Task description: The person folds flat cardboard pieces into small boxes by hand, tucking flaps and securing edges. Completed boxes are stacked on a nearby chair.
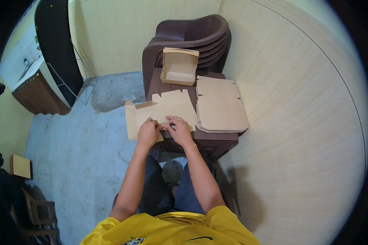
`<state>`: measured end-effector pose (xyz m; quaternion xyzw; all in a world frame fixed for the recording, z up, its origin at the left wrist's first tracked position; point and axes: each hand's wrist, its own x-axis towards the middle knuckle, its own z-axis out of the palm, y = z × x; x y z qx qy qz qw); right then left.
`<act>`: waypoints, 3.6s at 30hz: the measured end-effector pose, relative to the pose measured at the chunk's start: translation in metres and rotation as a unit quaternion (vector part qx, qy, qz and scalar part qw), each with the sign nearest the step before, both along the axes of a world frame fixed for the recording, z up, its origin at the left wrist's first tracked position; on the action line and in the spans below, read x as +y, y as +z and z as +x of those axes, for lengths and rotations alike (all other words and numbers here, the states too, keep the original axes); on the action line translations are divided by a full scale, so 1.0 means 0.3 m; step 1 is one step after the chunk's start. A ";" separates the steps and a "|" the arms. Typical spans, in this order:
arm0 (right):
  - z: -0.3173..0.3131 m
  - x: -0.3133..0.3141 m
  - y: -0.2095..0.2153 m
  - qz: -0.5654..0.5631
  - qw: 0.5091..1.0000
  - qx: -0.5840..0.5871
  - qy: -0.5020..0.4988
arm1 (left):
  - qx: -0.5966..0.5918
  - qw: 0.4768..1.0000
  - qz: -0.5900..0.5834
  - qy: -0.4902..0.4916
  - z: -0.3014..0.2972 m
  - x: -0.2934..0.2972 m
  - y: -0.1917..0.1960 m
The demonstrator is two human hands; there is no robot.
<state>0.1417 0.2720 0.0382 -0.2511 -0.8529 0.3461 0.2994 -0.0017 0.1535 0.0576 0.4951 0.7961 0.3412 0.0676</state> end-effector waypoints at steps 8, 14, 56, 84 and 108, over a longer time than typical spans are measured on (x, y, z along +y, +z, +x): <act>-0.014 -0.032 0.011 -0.017 0.999 0.007 -0.043 | -0.050 0.993 0.064 0.089 0.034 0.013 -0.058; -0.039 -0.041 0.016 0.000 0.997 -0.026 -0.071 | -0.099 0.989 0.070 0.081 0.001 0.006 -0.058; -0.023 0.123 -0.053 -0.216 0.976 0.018 0.027 | -0.215 0.974 -0.048 0.047 -0.090 0.013 -0.005; -0.177 0.041 0.107 0.072 0.963 -0.230 -0.119 | 0.136 0.991 0.001 -0.001 -0.351 0.250 0.075; -0.337 0.291 0.044 0.159 0.969 -0.138 -0.128 | -0.004 0.973 -0.230 0.001 -0.463 0.451 0.059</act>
